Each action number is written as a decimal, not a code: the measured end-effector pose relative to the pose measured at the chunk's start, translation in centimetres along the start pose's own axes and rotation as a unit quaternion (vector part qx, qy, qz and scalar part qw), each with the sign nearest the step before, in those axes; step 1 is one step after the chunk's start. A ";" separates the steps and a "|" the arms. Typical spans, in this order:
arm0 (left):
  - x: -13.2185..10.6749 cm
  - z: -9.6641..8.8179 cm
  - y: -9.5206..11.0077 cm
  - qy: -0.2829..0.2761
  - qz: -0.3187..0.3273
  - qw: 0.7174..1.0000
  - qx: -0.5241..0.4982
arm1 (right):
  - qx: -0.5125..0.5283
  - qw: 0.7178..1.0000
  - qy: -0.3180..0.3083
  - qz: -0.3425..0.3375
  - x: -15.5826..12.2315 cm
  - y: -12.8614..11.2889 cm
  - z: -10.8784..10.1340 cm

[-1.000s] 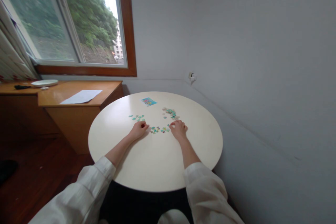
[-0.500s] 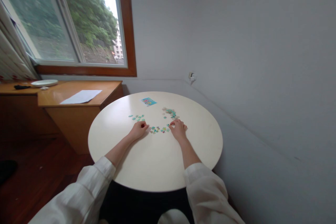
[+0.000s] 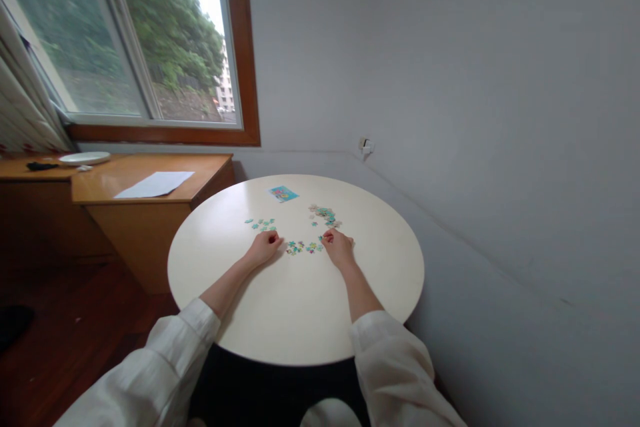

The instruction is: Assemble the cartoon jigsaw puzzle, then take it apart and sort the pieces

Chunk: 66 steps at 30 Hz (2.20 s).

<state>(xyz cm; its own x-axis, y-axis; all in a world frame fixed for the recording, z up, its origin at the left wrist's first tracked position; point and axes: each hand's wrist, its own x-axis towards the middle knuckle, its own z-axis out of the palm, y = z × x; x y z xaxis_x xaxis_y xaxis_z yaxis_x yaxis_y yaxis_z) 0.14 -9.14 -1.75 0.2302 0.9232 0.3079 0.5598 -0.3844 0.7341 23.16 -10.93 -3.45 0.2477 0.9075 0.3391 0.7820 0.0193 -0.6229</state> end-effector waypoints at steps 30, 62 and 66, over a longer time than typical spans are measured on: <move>0.0 0.0 -0.1 0.002 -0.005 1.000 -0.006 | 0.167 0.981 0.079 0.059 1.2 1.7 0.4; 0.0 0.0 0.0 0.001 0.002 1.000 0.010 | 0.233 0.964 -0.102 -0.080 -1.1 -1.8 -0.2; 0.0 0.0 -0.1 0.002 0.005 1.000 0.010 | 0.217 0.956 -0.162 -0.111 -1.9 -2.9 -0.8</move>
<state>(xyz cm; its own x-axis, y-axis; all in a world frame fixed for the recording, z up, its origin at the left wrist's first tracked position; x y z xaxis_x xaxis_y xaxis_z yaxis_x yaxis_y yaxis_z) 0.09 -9.09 -1.81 0.2327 0.9196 0.3166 0.5735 -0.3927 0.7190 20.87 -13.06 -1.69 -0.1417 0.9420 0.3043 0.4661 0.3346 -0.8190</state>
